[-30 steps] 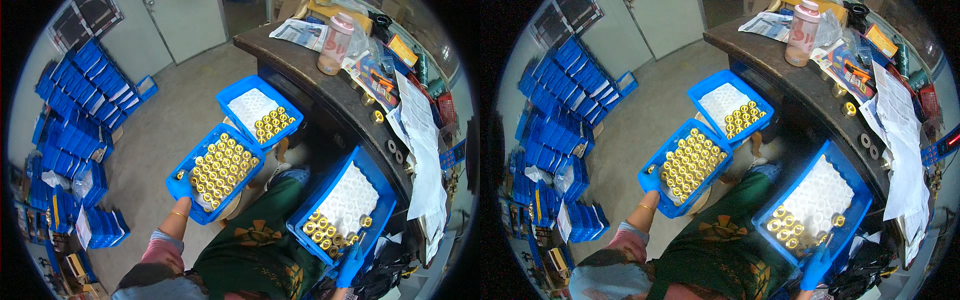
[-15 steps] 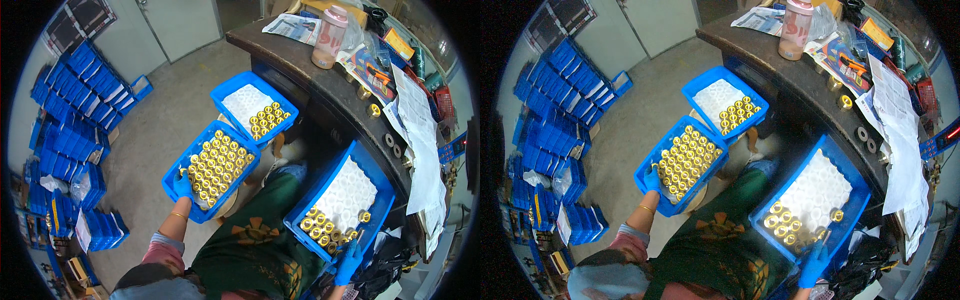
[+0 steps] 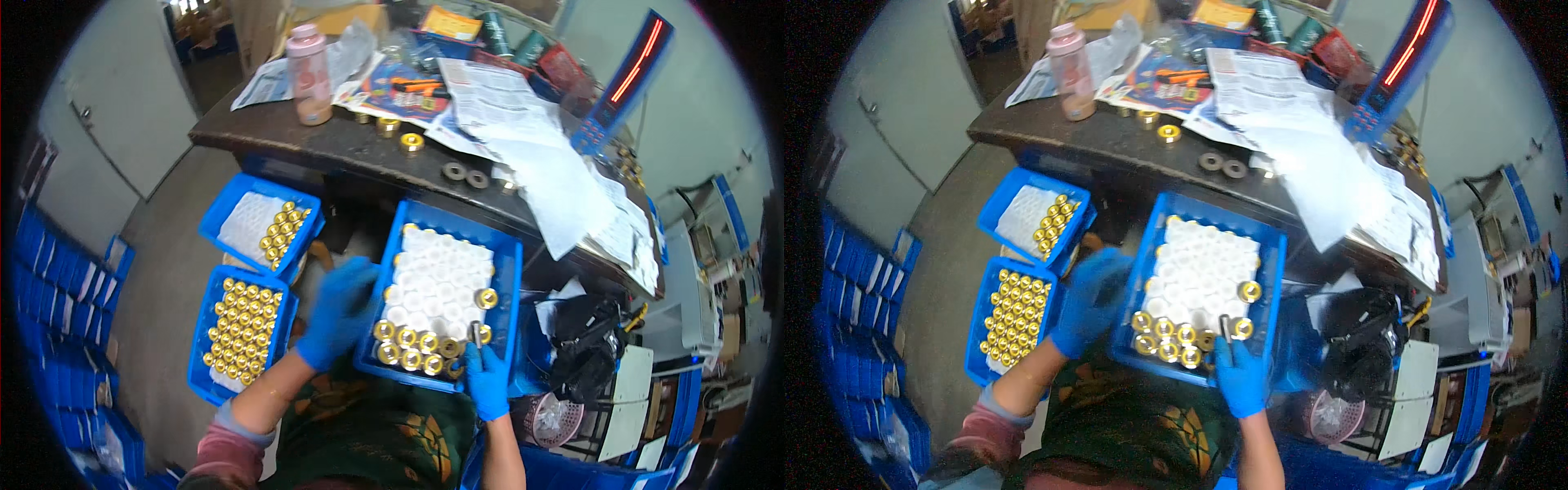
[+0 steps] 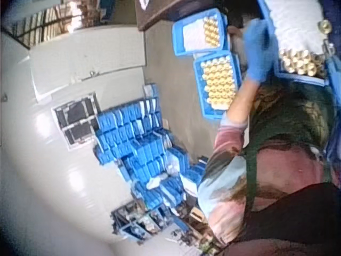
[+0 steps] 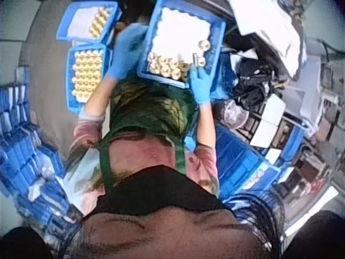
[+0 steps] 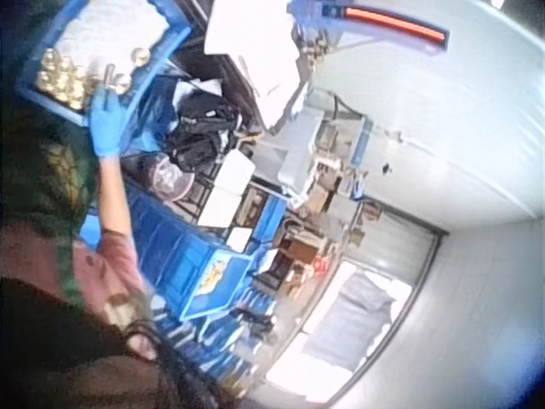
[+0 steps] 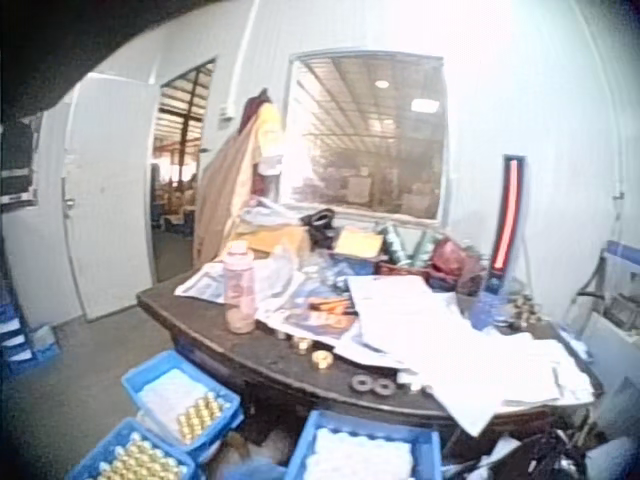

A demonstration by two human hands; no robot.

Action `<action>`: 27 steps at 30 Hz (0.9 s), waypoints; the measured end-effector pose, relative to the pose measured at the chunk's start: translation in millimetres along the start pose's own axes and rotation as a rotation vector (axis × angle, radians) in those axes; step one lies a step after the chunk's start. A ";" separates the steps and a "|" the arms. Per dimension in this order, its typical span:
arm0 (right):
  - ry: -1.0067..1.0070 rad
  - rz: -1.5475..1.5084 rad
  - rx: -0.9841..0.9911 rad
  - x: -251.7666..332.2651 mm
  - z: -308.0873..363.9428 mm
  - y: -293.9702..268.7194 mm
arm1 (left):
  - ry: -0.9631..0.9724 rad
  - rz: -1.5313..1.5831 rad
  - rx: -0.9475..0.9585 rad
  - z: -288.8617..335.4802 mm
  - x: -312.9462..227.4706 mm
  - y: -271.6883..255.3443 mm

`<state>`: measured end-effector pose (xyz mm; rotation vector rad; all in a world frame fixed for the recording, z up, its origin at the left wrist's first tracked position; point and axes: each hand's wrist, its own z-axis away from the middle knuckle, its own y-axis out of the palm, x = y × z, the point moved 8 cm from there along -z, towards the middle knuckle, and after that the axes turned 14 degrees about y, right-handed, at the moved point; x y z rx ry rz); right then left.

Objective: The person sorts and arranges small brass-colored metal components by hand, transferring them from one blue tray to another.

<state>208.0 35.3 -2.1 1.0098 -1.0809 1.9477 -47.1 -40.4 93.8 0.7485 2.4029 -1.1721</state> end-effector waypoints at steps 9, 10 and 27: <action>-0.304 0.151 -0.232 53.8 25.9 -8.7 | 0.194 -0.071 0.512 -59.9 -14.3 231.0; -0.298 0.134 -0.241 50.6 24.9 -9.2 | 0.165 -0.070 0.566 -60.1 -11.9 239.7; 0.177 -0.179 0.129 43.8 34.0 22.6 | -0.497 1.416 0.217 -3.0 -52.5 129.3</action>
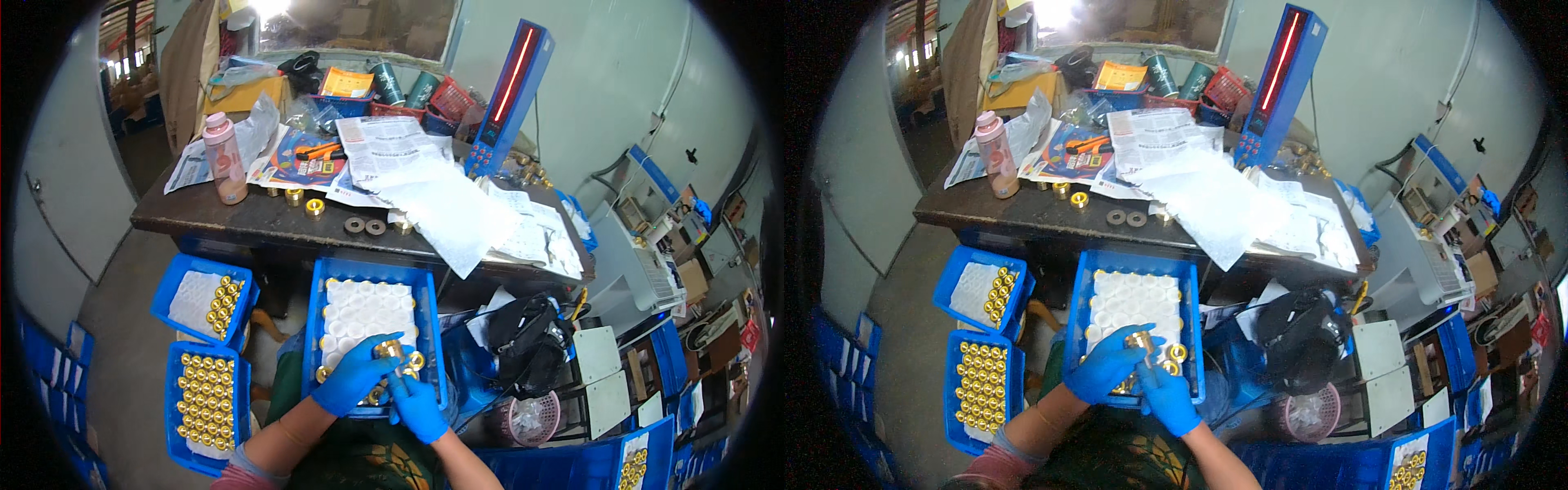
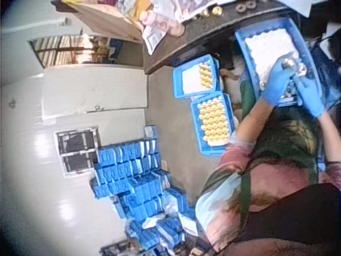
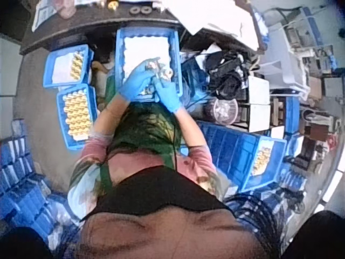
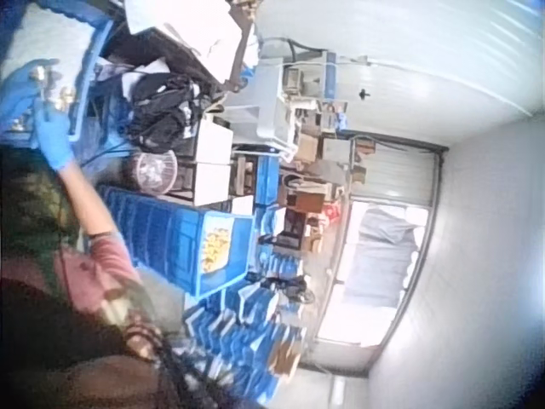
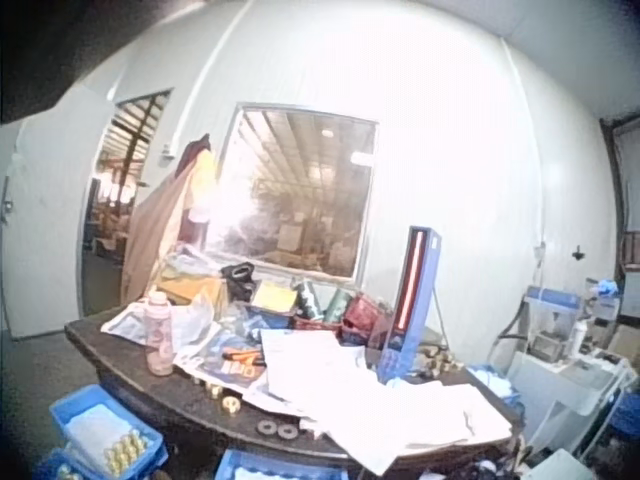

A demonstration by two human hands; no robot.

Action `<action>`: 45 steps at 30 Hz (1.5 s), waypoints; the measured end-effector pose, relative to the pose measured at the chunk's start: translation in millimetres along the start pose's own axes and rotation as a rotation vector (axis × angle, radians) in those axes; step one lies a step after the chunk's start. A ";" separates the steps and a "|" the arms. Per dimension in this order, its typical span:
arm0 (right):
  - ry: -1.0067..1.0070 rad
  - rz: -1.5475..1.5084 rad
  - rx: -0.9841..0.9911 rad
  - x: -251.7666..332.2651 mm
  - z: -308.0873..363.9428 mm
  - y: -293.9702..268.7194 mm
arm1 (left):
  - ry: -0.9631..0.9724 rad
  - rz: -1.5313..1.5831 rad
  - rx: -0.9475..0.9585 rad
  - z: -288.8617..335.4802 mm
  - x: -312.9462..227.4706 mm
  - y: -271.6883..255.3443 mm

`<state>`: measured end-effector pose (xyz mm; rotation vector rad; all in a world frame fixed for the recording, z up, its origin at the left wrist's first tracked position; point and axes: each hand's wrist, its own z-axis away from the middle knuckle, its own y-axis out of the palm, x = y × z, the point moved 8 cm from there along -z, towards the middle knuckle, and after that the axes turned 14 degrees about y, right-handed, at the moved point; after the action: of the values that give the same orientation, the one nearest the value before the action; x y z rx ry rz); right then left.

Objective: The person sorts and arranges small brass-colored metal components by hand, transferring them from one blue tray to another.

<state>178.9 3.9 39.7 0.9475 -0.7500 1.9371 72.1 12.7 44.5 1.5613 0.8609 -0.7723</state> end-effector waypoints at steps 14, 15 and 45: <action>-0.686 0.548 -0.439 29.5 33.2 8.5 | 0.100 -0.158 -0.322 43.2 -36.3 8.8; -0.755 0.556 -0.381 31.2 37.1 16.3 | 0.110 -0.108 -0.329 42.9 -39.0 12.7; -0.104 0.290 -0.156 -30.4 -10.4 -12.5 | 0.001 -1.071 -0.704 229.3 -145.0 -179.7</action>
<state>197.5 5.2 10.7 0.8874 -1.1344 2.0512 -161.8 -213.5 42.1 0.3955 1.7676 -1.0232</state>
